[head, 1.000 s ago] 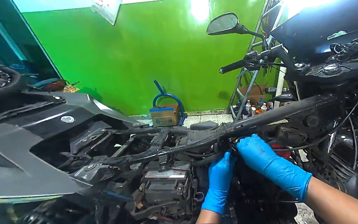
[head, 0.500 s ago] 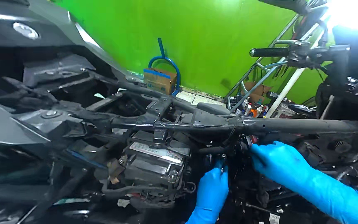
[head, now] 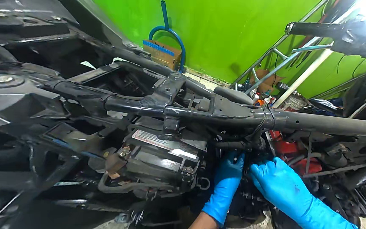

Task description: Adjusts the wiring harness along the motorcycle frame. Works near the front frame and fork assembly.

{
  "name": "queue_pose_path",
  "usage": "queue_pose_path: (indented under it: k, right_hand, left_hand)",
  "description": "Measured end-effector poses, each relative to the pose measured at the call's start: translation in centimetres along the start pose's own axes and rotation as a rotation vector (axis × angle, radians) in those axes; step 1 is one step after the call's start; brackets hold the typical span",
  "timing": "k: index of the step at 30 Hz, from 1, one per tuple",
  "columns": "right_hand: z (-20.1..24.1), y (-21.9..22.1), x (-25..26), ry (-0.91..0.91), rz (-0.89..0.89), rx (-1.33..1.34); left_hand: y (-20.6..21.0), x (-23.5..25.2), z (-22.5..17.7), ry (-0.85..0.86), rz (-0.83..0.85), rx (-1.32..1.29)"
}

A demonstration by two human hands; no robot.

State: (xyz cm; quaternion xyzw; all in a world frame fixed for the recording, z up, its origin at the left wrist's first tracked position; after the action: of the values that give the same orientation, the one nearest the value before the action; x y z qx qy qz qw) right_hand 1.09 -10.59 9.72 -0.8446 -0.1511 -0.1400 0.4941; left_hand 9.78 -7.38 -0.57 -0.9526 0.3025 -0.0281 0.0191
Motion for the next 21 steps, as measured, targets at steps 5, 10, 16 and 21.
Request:
queue_pose_path:
  k: [5, 10, 16, 21]
  right_hand:
    - [0.3, 0.1, 0.0, 0.021, 0.036, -0.074]
    - [0.6, 0.8, 0.1, 0.023, 0.111, -0.147]
    - [0.3, 0.7, 0.2, 0.047, 0.131, -0.132]
    - [0.8, 1.2, 0.5, 0.084, 0.28, -0.18]
  left_hand:
    - [0.0, -0.3, 0.9, 0.05, -0.144, 0.05]
    - [1.1, 0.3, -0.1, -0.011, 0.098, 0.368]
    - [0.4, -0.1, -0.4, -0.026, 0.074, 0.35]
    - [0.6, -0.6, -0.4, 0.07, -0.058, 0.416]
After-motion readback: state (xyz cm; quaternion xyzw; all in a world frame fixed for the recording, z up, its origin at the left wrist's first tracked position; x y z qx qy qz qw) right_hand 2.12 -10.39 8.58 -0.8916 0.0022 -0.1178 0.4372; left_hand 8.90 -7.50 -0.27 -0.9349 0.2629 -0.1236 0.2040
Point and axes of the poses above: each hand's wrist, its own x-axis towards the middle knuckle, its own y-axis out of the palm, z = x × y, the point moved 10 cm from there along x, towards the middle knuckle, and after that the axes turned 14 degrees about y, right-handed, at the moved point
